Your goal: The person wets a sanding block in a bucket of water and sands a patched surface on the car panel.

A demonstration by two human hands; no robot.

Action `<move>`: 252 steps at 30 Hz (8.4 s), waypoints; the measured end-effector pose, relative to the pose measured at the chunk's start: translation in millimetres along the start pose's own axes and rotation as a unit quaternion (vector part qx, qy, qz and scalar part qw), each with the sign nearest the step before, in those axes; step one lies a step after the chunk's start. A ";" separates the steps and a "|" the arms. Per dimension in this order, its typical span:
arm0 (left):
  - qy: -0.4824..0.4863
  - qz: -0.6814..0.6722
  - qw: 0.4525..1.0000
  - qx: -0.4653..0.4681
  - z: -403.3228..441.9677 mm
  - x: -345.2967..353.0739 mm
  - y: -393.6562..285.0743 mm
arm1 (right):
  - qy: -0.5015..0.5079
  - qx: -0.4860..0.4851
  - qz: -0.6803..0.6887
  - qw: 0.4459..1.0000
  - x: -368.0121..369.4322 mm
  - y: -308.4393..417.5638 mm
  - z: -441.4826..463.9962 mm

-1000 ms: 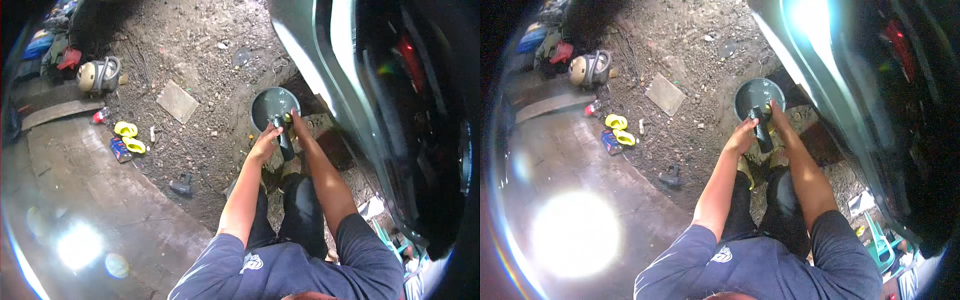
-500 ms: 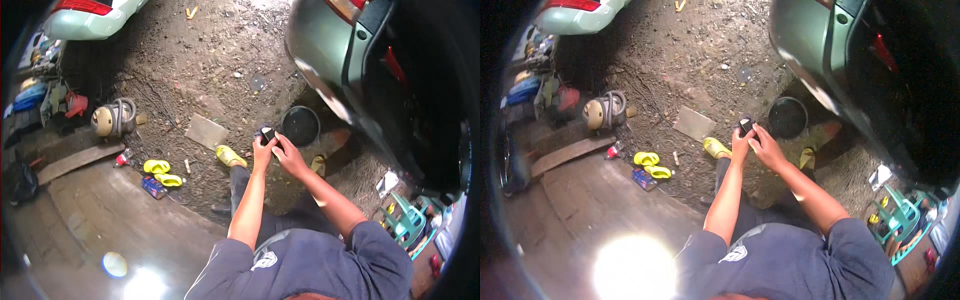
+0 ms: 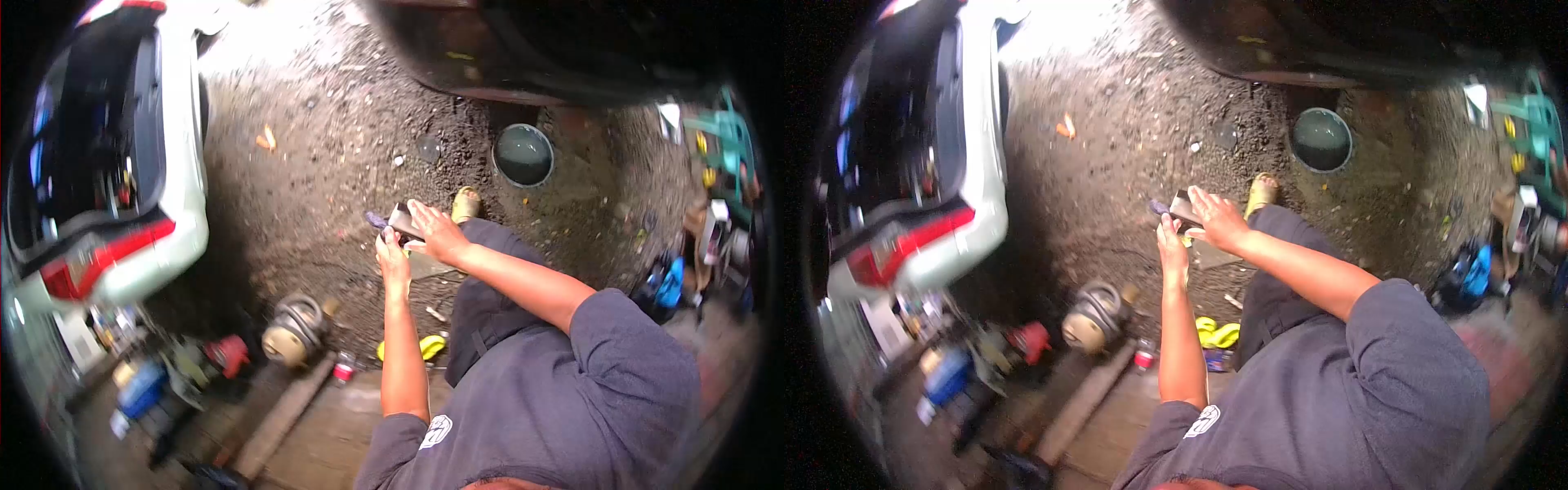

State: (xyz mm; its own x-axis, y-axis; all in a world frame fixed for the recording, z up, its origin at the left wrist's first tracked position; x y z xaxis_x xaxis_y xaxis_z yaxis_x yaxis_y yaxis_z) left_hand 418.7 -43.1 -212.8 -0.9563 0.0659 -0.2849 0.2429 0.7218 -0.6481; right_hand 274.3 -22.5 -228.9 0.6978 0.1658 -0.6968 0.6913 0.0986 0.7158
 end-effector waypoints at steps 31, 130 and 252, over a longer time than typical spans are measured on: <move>0.267 0.476 -0.120 0.829 8.7 307.8 -324.8 | -0.802 0.310 0.415 0.298 37.5 -252.6 173.7; 0.145 0.315 -0.344 0.873 104.4 344.7 -224.2 | -0.958 0.052 -0.041 0.277 29.5 -361.5 240.1; 0.129 0.322 -0.266 0.899 99.8 339.6 -227.0 | -0.963 0.021 0.051 0.265 -36.5 -412.2 131.8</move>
State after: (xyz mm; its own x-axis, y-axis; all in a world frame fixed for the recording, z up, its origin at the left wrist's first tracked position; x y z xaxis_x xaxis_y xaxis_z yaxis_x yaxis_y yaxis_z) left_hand 55.1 -253.4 -233.0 -0.6052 -0.3532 -0.7134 -0.6508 -0.2966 0.6989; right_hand -11.4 -198.5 -504.5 -0.5119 -0.6472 0.5649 0.6235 0.1724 0.7626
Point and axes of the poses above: each hand's wrist, its own z-axis towards the middle knuckle, its own x-axis out of the palm, y = z × x, the point moved 4 cm from there along z, towards the middle knuckle, and after that the axes turned 10 degrees about -x, right-handed, at the moved point
